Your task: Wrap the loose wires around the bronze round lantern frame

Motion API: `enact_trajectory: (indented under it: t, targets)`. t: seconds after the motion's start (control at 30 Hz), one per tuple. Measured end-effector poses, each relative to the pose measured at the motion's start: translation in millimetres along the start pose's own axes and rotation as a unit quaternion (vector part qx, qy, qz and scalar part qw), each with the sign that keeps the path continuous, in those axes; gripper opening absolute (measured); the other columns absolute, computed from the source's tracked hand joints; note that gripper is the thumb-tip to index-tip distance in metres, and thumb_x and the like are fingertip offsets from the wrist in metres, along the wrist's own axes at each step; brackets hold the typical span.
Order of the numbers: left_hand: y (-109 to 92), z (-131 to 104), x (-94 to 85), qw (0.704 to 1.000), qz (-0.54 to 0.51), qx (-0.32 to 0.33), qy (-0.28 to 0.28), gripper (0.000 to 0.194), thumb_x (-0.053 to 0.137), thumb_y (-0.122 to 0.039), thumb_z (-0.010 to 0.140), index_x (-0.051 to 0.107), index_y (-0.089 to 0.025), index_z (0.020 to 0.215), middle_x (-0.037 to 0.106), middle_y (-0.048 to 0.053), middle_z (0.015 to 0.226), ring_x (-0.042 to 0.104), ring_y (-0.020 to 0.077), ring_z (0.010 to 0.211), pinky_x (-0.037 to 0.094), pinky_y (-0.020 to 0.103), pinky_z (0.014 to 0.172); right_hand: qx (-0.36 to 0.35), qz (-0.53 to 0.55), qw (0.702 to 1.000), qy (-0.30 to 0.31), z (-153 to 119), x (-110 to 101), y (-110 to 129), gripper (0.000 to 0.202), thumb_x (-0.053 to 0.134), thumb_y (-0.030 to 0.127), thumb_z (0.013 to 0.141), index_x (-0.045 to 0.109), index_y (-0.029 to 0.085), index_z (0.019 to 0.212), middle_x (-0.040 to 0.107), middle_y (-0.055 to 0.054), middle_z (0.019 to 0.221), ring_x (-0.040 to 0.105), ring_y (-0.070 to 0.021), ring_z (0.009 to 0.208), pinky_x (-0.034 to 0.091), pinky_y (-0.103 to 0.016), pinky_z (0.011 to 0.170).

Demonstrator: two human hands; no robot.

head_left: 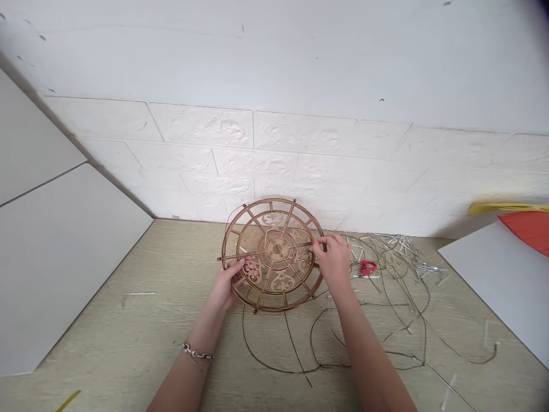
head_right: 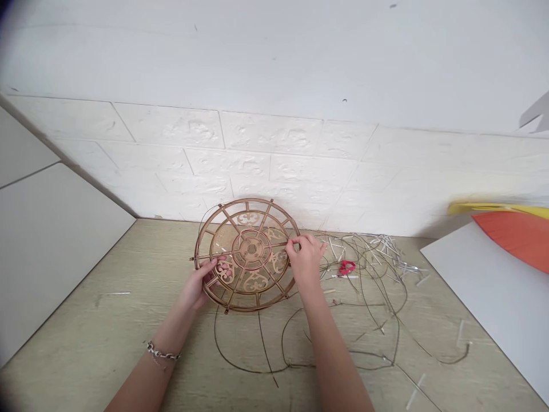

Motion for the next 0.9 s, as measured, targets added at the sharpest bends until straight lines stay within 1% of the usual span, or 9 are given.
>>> enact_trajectory:
  t: [0.07, 0.17, 0.27, 0.33, 0.53, 0.7, 0.8, 0.9]
  targets:
    - [-0.5, -0.6, -0.2, 1.000, 0.001, -0.001, -0.006, 0.022, 0.065, -0.025, 0.068, 0.065, -0.012, 0.085, 0.068, 0.006, 0.073, 0.064, 0.0163, 0.064, 0.047, 0.022, 0.051, 0.003, -0.014, 1.000, -0.003, -0.1, -1.0, -1.8, 0.017, 0.051, 0.028, 0.073, 0.060, 0.019, 0.062, 0.060, -0.004, 0.082, 0.052, -0.0199, 0.083, 0.015, -0.047, 0.095]
    - [-1.3, -1.1, 1.7, 1.000, -0.002, 0.001, 0.005, 0.023, 0.065, -0.025, 0.068, 0.064, -0.012, 0.086, 0.067, 0.005, 0.071, 0.064, 0.0161, 0.063, 0.046, 0.022, 0.050, -0.003, -0.038, 0.999, -0.006, -0.5, -1.4, -2.8, 0.018, 0.051, 0.030, 0.074, 0.062, 0.020, 0.064, 0.061, -0.004, 0.086, 0.051, -0.0209, 0.086, 0.009, -0.050, 0.096]
    - [-1.4, -1.3, 4.3, 1.000, -0.013, 0.003, 0.026, 0.022, 0.065, -0.025, 0.068, 0.064, -0.011, 0.086, 0.066, 0.005, 0.070, 0.064, 0.0173, 0.064, 0.047, 0.023, 0.053, -0.022, -0.055, 0.998, -0.007, -1.3, -0.1, -1.5, 0.020, 0.050, 0.032, 0.077, 0.063, 0.021, 0.066, 0.061, -0.004, 0.088, 0.050, -0.0211, 0.086, 0.009, -0.050, 0.096]
    - [-1.5, -1.2, 4.3, 0.999, -0.018, 0.005, 0.030, 0.021, 0.064, -0.024, 0.069, 0.064, -0.011, 0.086, 0.066, 0.005, 0.070, 0.064, 0.0174, 0.065, 0.049, 0.025, 0.055, -0.035, -0.065, 0.997, -0.011, -2.1, 0.8, -0.3, 0.022, 0.049, 0.033, 0.079, 0.063, 0.021, 0.067, 0.061, -0.005, 0.089, 0.050, -0.0211, 0.085, 0.009, -0.050, 0.095]
    - [-1.8, -0.7, 0.4, 1.000, -0.025, 0.001, 0.012, 0.017, 0.062, -0.021, 0.071, 0.065, -0.011, 0.085, 0.067, 0.006, 0.071, 0.065, 0.0175, 0.065, 0.051, 0.026, 0.060, -0.102, -0.105, 0.989, -0.011, -4.9, 2.0, 8.3, 0.021, 0.047, 0.032, 0.083, 0.063, 0.021, 0.073, 0.060, -0.003, 0.087, 0.049, -0.0193, 0.083, 0.007, -0.048, 0.097]
    - [-2.0, -0.5, 0.7, 0.999, -0.027, 0.001, 0.020, 0.018, 0.062, -0.021, 0.070, 0.065, -0.011, 0.085, 0.066, 0.005, 0.070, 0.065, 0.0175, 0.065, 0.051, 0.026, 0.060, -0.151, -0.119, 0.981, 0.024, -4.8, 3.0, 15.1, 0.023, 0.041, 0.027, 0.087, 0.061, 0.021, 0.079, 0.060, -0.002, 0.088, 0.049, -0.0191, 0.087, 0.003, -0.049, 0.098]
    - [-1.8, -0.4, 0.8, 0.999, -0.027, 0.006, 0.018, 0.017, 0.062, -0.020, 0.071, 0.064, -0.011, 0.085, 0.066, 0.005, 0.070, 0.065, 0.0174, 0.065, 0.052, 0.027, 0.061, -0.148, -0.116, 0.982, 0.035, -3.2, 3.5, 15.1, 0.023, 0.040, 0.026, 0.088, 0.061, 0.021, 0.079, 0.060, -0.004, 0.088, 0.049, -0.0196, 0.086, 0.002, -0.049, 0.097]
    - [-0.6, -0.4, 3.0, 0.999, -0.036, 0.003, 0.021, 0.017, 0.061, -0.020, 0.071, 0.064, -0.010, 0.085, 0.066, 0.006, 0.069, 0.065, 0.0174, 0.065, 0.052, 0.027, 0.061, -0.116, -0.095, 0.988, 0.027, -0.6, 2.7, 10.8, 0.021, 0.042, 0.029, 0.087, 0.060, 0.021, 0.079, 0.061, -0.005, 0.087, 0.049, -0.0206, 0.086, 0.005, -0.049, 0.097]
Point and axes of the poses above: each hand's wrist, its own z-axis towards the middle knuckle, its own x-axis out of the palm, y = z × x, the point moved 7 cm from there along z, towards the middle knuckle
